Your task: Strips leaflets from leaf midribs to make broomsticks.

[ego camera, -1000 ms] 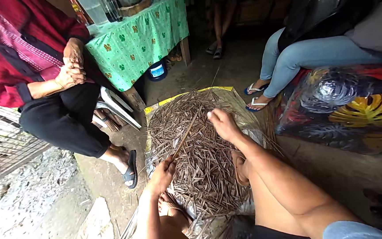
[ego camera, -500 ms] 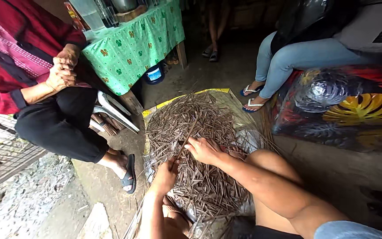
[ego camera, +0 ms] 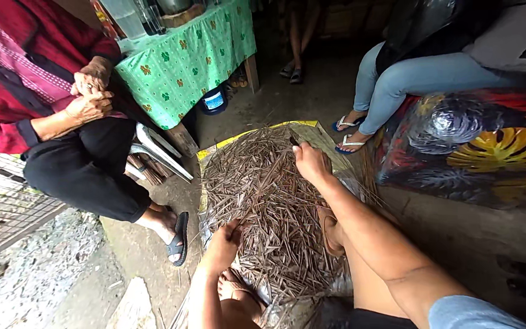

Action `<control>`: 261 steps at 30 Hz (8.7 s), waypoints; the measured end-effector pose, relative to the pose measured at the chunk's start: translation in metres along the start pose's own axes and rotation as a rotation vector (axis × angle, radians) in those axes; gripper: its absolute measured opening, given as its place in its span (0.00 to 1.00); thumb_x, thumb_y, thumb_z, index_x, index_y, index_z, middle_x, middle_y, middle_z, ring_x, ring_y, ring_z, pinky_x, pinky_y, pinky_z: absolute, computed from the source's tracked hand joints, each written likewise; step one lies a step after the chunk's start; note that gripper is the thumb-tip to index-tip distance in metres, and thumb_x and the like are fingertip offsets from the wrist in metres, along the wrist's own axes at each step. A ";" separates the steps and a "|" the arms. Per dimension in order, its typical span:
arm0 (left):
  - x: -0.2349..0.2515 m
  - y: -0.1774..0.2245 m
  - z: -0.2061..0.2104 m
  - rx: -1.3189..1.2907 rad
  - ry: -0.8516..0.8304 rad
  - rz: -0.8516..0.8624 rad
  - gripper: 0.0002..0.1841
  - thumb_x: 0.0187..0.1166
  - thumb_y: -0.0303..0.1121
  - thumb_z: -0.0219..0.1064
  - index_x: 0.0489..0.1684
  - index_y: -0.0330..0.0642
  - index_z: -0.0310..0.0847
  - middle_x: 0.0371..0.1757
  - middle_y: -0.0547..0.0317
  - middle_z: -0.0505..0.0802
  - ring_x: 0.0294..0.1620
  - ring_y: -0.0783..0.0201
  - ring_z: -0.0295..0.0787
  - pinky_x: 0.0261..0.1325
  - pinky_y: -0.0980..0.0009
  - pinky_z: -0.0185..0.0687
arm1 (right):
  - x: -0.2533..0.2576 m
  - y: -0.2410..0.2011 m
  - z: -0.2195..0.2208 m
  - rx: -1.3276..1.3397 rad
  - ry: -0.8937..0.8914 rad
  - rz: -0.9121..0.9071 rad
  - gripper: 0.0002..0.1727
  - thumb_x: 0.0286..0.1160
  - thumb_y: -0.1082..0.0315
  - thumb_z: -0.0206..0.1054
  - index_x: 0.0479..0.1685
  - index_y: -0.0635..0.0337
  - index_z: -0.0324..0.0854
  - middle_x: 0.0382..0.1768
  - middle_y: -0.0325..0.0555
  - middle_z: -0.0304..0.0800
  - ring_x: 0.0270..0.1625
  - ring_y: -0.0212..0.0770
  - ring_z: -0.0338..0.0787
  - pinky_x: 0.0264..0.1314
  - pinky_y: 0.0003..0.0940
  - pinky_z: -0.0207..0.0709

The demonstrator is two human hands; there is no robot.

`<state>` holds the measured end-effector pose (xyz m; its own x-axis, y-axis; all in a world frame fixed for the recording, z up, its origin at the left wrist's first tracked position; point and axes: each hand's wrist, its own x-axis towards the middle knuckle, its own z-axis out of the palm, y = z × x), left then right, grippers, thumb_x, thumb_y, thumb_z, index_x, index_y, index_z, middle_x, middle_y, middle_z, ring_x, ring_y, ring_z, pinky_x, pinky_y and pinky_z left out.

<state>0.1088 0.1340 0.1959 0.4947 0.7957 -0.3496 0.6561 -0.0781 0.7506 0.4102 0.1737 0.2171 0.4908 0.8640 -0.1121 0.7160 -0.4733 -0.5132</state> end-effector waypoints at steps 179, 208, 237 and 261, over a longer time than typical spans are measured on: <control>0.000 0.013 0.000 0.282 0.027 -0.154 0.18 0.93 0.40 0.53 0.57 0.33 0.82 0.40 0.42 0.90 0.43 0.46 0.89 0.55 0.44 0.81 | -0.100 -0.037 0.064 -0.124 -0.550 -0.600 0.27 0.95 0.49 0.43 0.64 0.64 0.78 0.47 0.63 0.90 0.56 0.64 0.90 0.58 0.63 0.77; -0.004 0.010 -0.005 0.324 0.093 -0.143 0.16 0.91 0.40 0.56 0.49 0.36 0.85 0.34 0.46 0.89 0.37 0.48 0.88 0.48 0.44 0.81 | -0.092 -0.034 0.068 0.127 -0.600 -0.541 0.25 0.96 0.54 0.44 0.57 0.68 0.79 0.43 0.61 0.86 0.51 0.57 0.88 0.59 0.56 0.76; -0.014 0.004 -0.011 0.382 0.189 -0.135 0.13 0.87 0.35 0.61 0.54 0.40 0.90 0.39 0.45 0.94 0.43 0.46 0.91 0.52 0.41 0.82 | -0.023 -0.006 0.056 -0.055 -0.207 -0.100 0.28 0.95 0.48 0.46 0.60 0.63 0.81 0.49 0.64 0.90 0.56 0.66 0.91 0.53 0.65 0.80; -0.012 -0.008 -0.016 0.162 0.130 -0.095 0.12 0.86 0.34 0.61 0.53 0.40 0.89 0.29 0.59 0.88 0.27 0.65 0.82 0.40 0.58 0.81 | -0.051 -0.013 0.068 0.359 -0.355 -0.262 0.23 0.96 0.56 0.47 0.62 0.64 0.82 0.49 0.63 0.89 0.56 0.59 0.89 0.62 0.63 0.77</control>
<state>0.0884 0.1344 0.2027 0.3554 0.8741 -0.3312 0.7845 -0.0863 0.6141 0.3421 0.1478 0.1718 0.0777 0.9788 -0.1896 0.5472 -0.2009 -0.8125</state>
